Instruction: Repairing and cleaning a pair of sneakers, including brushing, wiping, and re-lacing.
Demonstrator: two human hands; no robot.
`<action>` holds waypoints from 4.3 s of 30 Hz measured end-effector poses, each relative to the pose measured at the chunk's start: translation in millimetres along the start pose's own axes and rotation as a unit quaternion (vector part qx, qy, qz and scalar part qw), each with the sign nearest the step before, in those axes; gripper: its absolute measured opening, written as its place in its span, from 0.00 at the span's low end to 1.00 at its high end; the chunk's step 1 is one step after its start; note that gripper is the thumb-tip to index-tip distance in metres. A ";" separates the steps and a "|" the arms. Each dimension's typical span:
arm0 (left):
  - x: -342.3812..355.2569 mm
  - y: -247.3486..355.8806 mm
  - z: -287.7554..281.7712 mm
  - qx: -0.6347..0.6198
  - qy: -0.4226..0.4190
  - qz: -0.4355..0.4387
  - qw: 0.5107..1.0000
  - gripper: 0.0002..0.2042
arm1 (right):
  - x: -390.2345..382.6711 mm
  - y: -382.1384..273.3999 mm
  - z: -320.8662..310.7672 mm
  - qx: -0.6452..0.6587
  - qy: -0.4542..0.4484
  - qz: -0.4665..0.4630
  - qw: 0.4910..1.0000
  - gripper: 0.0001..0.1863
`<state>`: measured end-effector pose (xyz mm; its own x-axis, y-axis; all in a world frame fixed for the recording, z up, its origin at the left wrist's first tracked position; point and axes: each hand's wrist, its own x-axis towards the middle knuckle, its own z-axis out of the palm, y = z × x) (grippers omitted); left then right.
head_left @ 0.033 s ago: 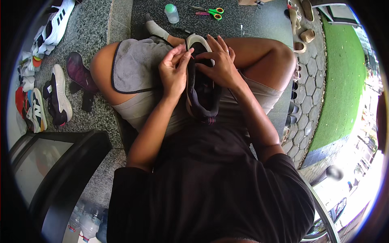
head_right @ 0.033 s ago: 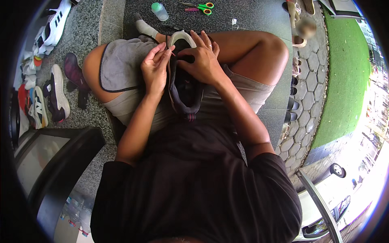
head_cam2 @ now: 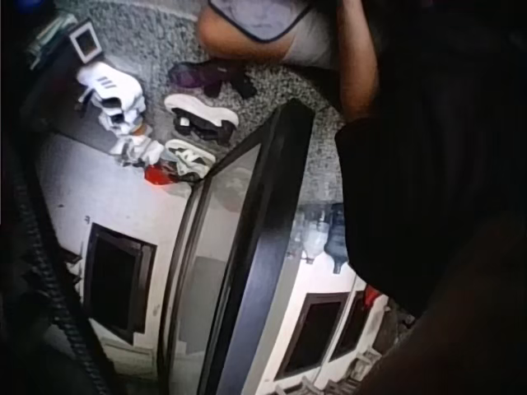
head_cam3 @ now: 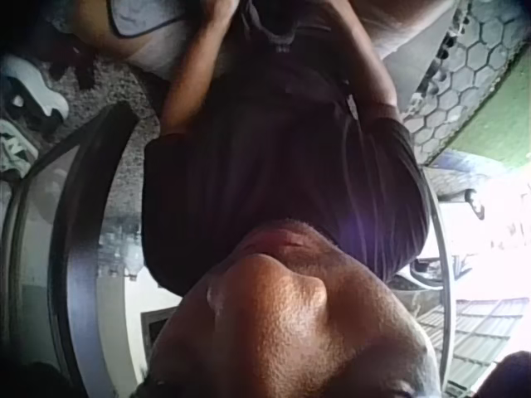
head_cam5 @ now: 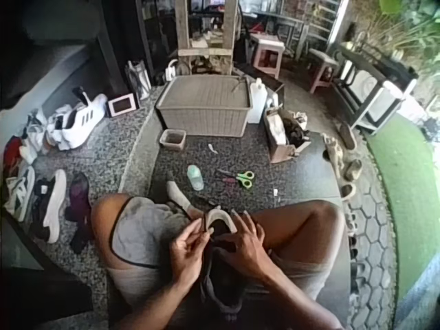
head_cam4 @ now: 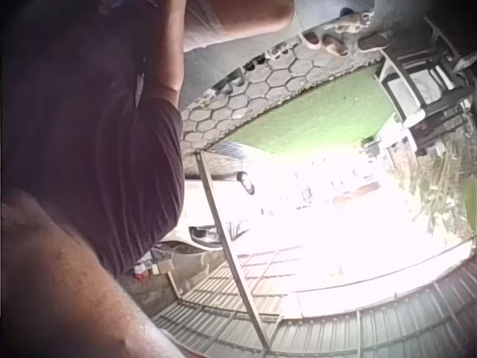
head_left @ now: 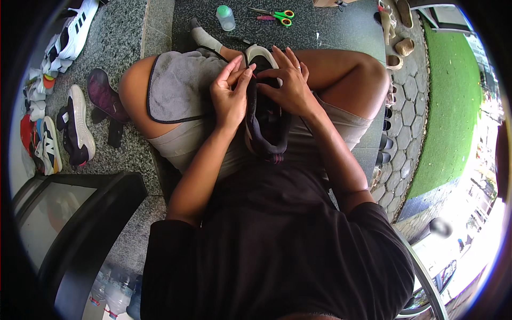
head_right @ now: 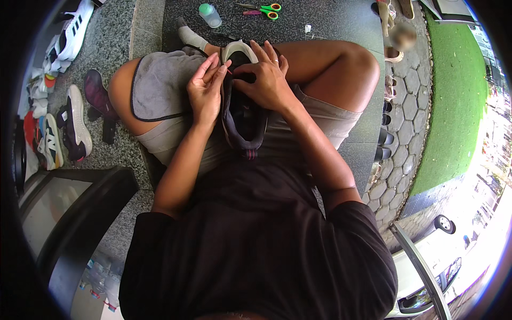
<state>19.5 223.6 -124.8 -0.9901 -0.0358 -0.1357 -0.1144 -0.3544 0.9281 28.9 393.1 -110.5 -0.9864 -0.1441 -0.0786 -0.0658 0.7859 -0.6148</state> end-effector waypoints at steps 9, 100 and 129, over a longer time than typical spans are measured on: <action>-1.7 -4.4 -10.6 0.138 0.009 0.021 0.990 0.15 | -1.0 1.3 1.5 0.017 -0.015 0.008 1.000 0.18; 9.3 88.3 28.9 0.568 -0.411 0.229 0.675 0.04 | -34.2 50.4 -24.3 0.549 0.001 0.077 0.833 0.11; 17.0 29.3 13.9 0.585 -0.287 0.133 0.746 0.12 | -32.8 34.9 -3.0 0.518 -0.004 0.150 0.842 0.05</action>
<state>-1.8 225.6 -95.1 -0.8234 0.5665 -0.0331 0.4332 0.6652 0.6081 58.5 427.1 -127.0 -0.9341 -0.0391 -0.3549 0.3565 -0.1592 -0.9206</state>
